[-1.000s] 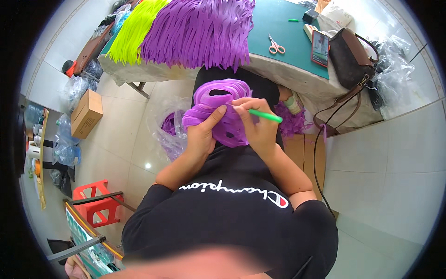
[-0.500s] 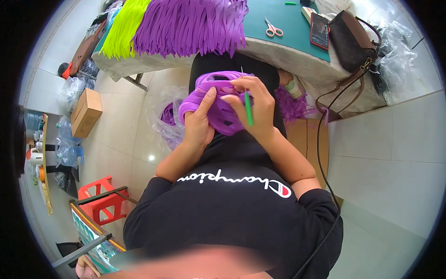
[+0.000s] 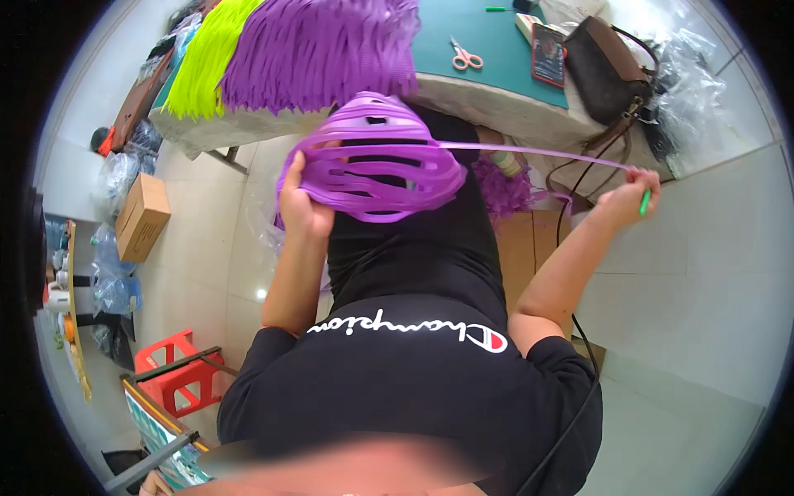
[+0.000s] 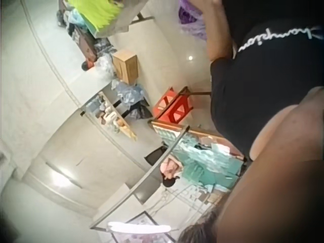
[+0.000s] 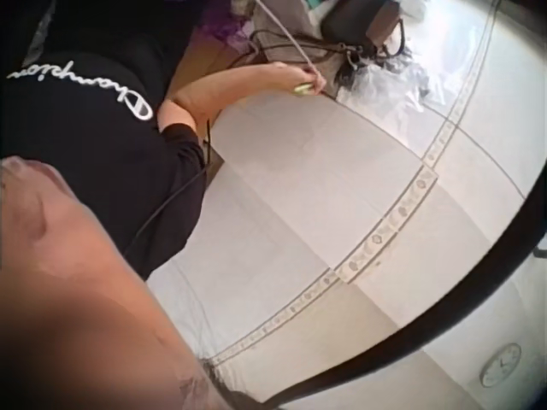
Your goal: Assembling purple plastic fringe decorations using a crochet-style hook tool.
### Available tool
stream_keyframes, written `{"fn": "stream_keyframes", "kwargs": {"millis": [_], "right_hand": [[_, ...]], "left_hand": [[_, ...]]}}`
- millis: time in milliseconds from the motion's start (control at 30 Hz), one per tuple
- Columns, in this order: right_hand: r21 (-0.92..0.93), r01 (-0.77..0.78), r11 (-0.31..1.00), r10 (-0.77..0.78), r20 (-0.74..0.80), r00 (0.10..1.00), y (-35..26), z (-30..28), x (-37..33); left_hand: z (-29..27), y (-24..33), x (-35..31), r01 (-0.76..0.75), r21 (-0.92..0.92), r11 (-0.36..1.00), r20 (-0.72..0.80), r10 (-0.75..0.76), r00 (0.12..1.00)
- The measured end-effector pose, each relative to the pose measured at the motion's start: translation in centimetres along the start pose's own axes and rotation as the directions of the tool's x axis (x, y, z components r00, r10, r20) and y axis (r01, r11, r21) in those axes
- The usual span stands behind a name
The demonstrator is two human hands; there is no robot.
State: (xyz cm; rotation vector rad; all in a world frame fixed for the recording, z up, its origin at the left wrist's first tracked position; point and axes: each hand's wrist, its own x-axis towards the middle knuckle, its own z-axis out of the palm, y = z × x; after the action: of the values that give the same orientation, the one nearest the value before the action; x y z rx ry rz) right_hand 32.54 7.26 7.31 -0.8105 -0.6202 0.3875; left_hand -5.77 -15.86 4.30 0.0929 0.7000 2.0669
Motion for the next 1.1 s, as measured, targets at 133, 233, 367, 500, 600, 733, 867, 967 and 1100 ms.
{"fn": "stream_keyframes", "kwargs": {"millis": [133, 233, 367, 500, 600, 733, 867, 967, 1100], "right_hand": [[-0.128, 0.247, 0.961, -0.264, -0.143, 0.954, 0.1, -2.6, 1.9], [-0.034, 0.123, 0.992, -0.128, -0.325, 0.937, 0.1, -3.1, 2.6], [0.082, -0.001, 0.997, 0.037, -0.440, 0.897, 1.4, -6.4, 5.5], [0.282, -0.319, 0.905, 0.312, 0.071, 0.947, 1.7, -6.3, 4.1], [0.266, -0.629, 0.731, 0.263, 0.741, 0.618, -1.8, -1.4, -2.8], [-0.057, -0.684, 0.727, 0.375, 0.868, 0.325, -4.6, 2.4, -10.8], [-0.383, -0.328, 0.864, 0.416, 0.909, 0.037, -4.2, 2.8, -14.7], [-0.375, 0.021, 0.927, 0.375, 0.927, 0.006, -3.5, 2.8, -17.7], [-0.277, 0.132, 0.952, 0.275, 0.961, 0.034, -2.9, 3.2, -20.8]], "left_hand": [[-0.2, 0.3, 0.4, 0.041, -0.077, 0.996, -0.010, -0.042, 0.999], [-0.6, 0.2, 1.1, -0.013, -0.035, 0.999, -0.049, 0.011, 0.999], [-1.3, 1.2, 1.9, -0.034, -0.052, 0.998, -0.088, 0.029, 0.996], [0.0, 1.0, 1.1, 0.022, -0.012, 1.000, -0.095, -0.024, 0.995], [2.0, 0.0, -0.2, 0.080, -0.012, 0.997, -0.058, -0.081, 0.995], [3.8, 0.0, -1.8, 0.068, -0.039, 0.997, 0.070, -0.065, 0.995], [2.7, -0.1, -1.6, -0.032, 0.059, 0.998, 0.093, 0.027, 0.995], [2.5, 0.2, -1.9, 0.012, 0.055, 0.998, 0.173, -0.022, 0.985], [3.3, 0.6, -2.4, 0.013, -0.031, 0.999, 0.081, -0.010, 0.997]]}}
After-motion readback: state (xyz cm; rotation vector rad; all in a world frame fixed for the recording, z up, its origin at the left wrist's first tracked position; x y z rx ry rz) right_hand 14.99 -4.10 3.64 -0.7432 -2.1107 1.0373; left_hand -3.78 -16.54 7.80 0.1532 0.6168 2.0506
